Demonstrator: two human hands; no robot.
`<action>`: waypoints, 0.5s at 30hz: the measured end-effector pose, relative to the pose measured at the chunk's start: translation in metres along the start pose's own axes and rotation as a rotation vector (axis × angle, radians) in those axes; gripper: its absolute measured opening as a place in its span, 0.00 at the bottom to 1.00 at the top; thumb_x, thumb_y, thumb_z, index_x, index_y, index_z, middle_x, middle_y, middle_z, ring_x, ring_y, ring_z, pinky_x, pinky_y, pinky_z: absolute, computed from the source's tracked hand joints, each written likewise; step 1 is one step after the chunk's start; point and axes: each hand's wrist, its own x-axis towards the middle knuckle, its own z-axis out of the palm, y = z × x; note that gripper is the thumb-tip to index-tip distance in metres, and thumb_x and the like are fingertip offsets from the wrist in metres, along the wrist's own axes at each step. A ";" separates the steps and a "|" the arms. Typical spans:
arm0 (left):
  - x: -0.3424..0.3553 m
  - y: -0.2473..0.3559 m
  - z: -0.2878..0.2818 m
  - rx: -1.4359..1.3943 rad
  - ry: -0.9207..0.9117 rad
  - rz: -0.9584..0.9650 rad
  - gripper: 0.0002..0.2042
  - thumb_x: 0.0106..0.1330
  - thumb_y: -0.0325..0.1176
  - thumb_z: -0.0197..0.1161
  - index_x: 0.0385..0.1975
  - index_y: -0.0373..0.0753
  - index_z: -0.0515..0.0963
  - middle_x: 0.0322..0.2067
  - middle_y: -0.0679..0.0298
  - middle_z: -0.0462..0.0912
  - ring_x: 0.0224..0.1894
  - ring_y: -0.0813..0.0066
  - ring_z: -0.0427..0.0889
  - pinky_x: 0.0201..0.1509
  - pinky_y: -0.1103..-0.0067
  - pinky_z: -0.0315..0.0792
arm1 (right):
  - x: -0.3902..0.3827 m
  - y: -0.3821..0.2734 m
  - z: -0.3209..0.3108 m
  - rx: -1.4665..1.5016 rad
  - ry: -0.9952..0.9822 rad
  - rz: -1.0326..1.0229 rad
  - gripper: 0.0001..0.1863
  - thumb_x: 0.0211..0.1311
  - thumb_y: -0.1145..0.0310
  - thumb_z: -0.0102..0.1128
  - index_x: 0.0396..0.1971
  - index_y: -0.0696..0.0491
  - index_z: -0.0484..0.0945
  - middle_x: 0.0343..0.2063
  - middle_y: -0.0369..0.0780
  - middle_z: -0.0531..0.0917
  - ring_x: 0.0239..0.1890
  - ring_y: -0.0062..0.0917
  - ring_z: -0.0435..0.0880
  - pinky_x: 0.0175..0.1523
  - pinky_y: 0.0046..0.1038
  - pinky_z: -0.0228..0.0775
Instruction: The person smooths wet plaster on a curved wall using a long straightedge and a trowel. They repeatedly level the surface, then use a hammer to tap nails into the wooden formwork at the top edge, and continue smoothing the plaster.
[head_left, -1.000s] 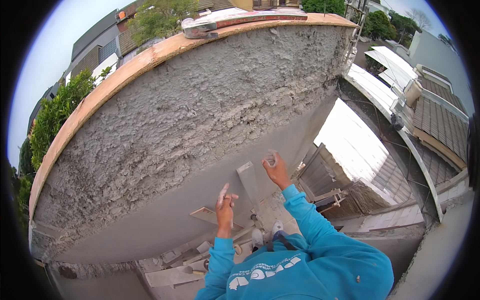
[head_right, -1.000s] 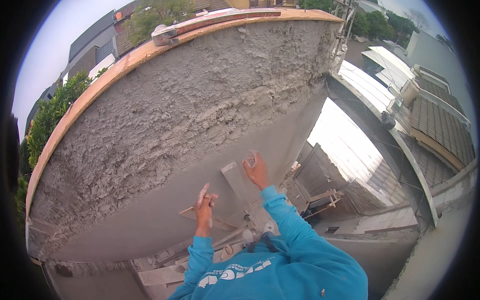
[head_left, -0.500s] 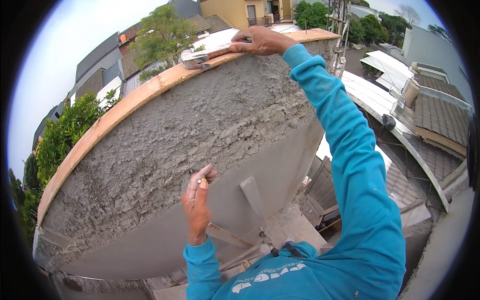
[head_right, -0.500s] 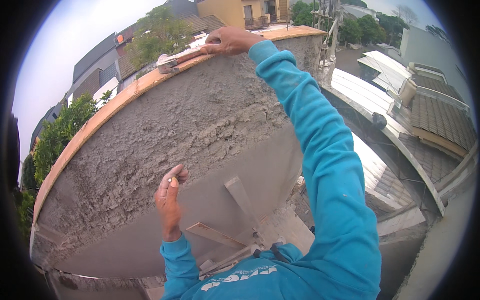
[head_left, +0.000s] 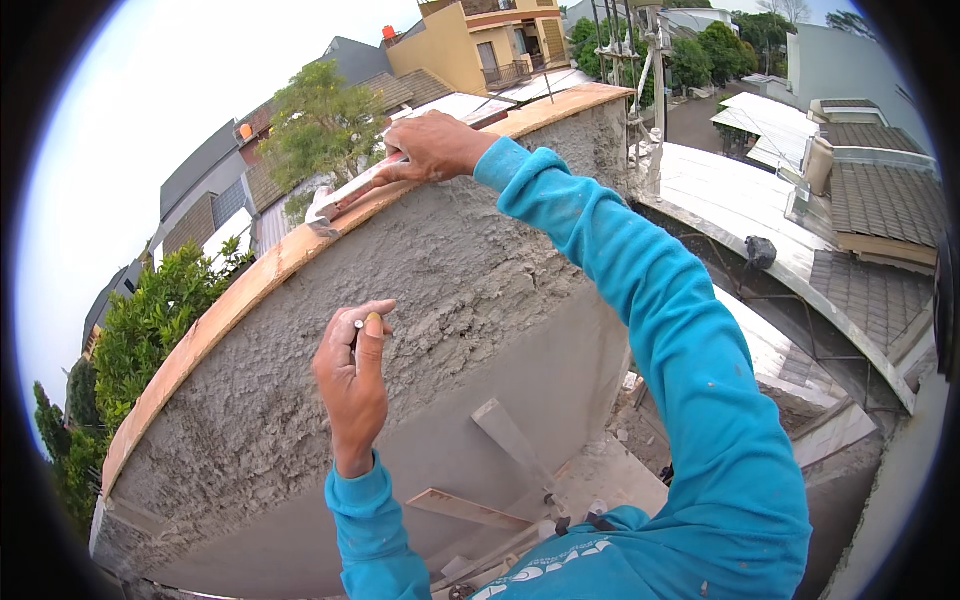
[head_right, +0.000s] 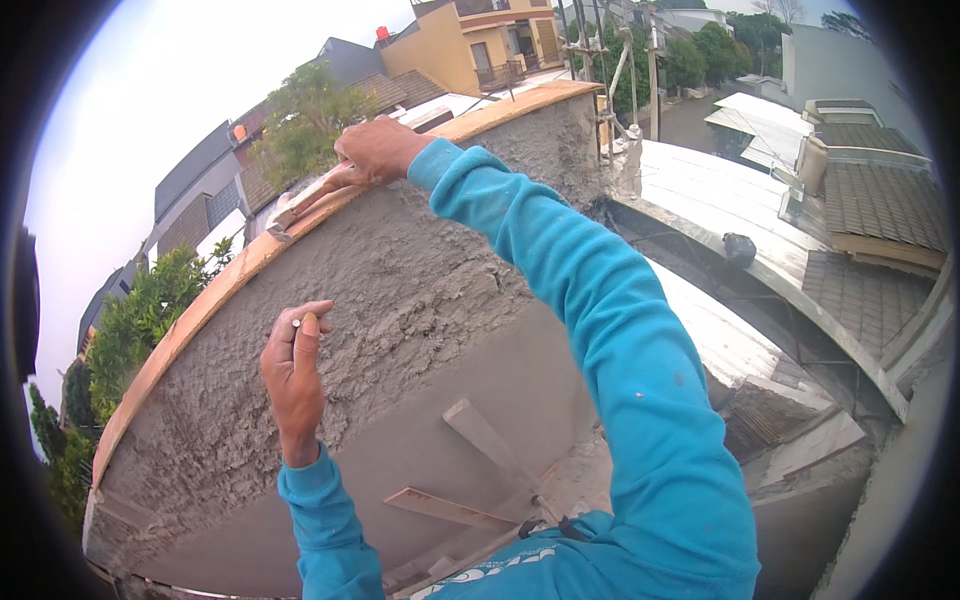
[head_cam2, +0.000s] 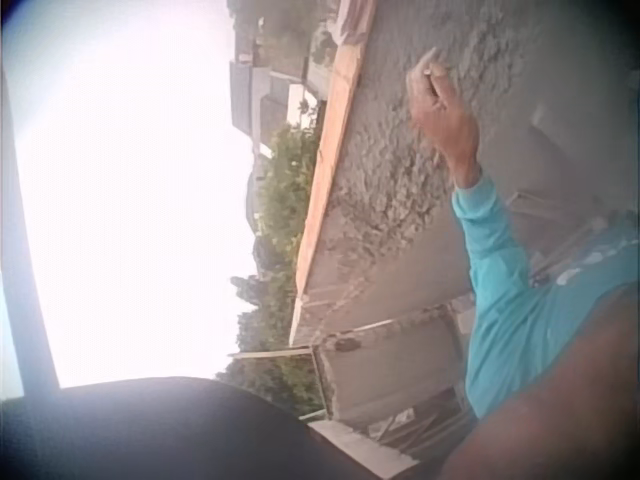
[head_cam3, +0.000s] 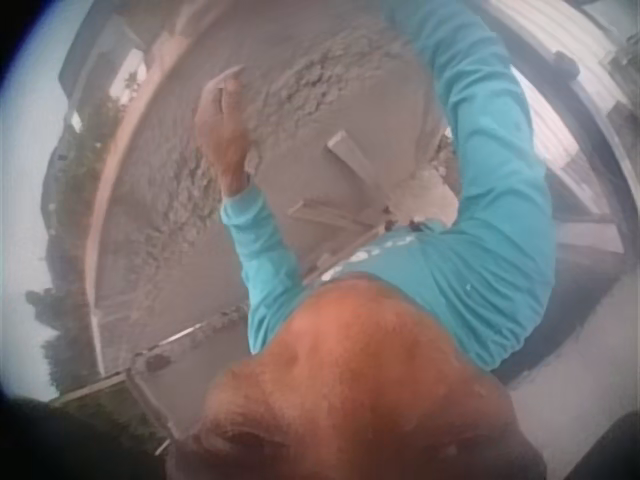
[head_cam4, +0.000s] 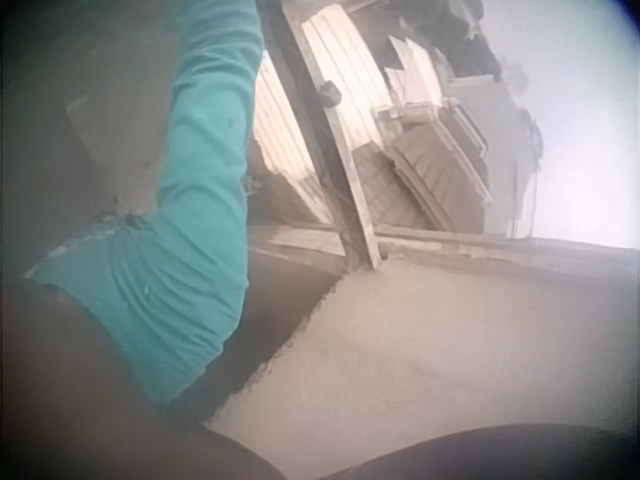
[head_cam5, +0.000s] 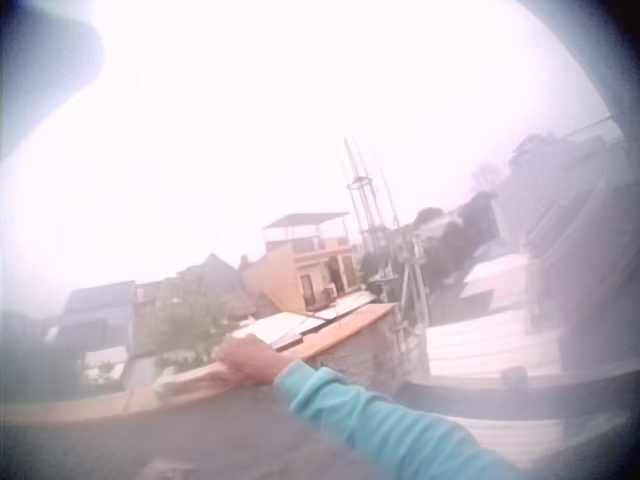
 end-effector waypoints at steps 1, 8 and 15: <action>0.005 0.003 0.008 0.023 -0.019 0.030 0.10 0.77 0.32 0.56 0.46 0.37 0.84 0.31 0.66 0.77 0.33 0.80 0.72 0.37 0.80 0.66 | -0.006 0.003 -0.001 -0.011 0.072 0.001 0.36 0.63 0.29 0.55 0.36 0.54 0.80 0.39 0.44 0.82 0.44 0.41 0.84 0.49 0.43 0.75; 0.059 0.034 0.044 0.178 -0.049 0.194 0.10 0.75 0.29 0.56 0.47 0.35 0.83 0.35 0.56 0.82 0.37 0.68 0.82 0.42 0.74 0.74 | -0.072 0.026 -0.056 0.007 0.483 0.277 0.35 0.64 0.32 0.58 0.38 0.55 0.83 0.36 0.44 0.83 0.40 0.39 0.86 0.45 0.42 0.77; 0.212 0.013 0.106 0.469 -0.282 0.229 0.17 0.78 0.38 0.52 0.54 0.34 0.82 0.53 0.51 0.85 0.54 0.54 0.84 0.60 0.67 0.74 | -0.201 0.080 -0.086 0.332 0.740 0.569 0.39 0.64 0.30 0.58 0.37 0.59 0.83 0.25 0.43 0.82 0.30 0.27 0.82 0.35 0.32 0.73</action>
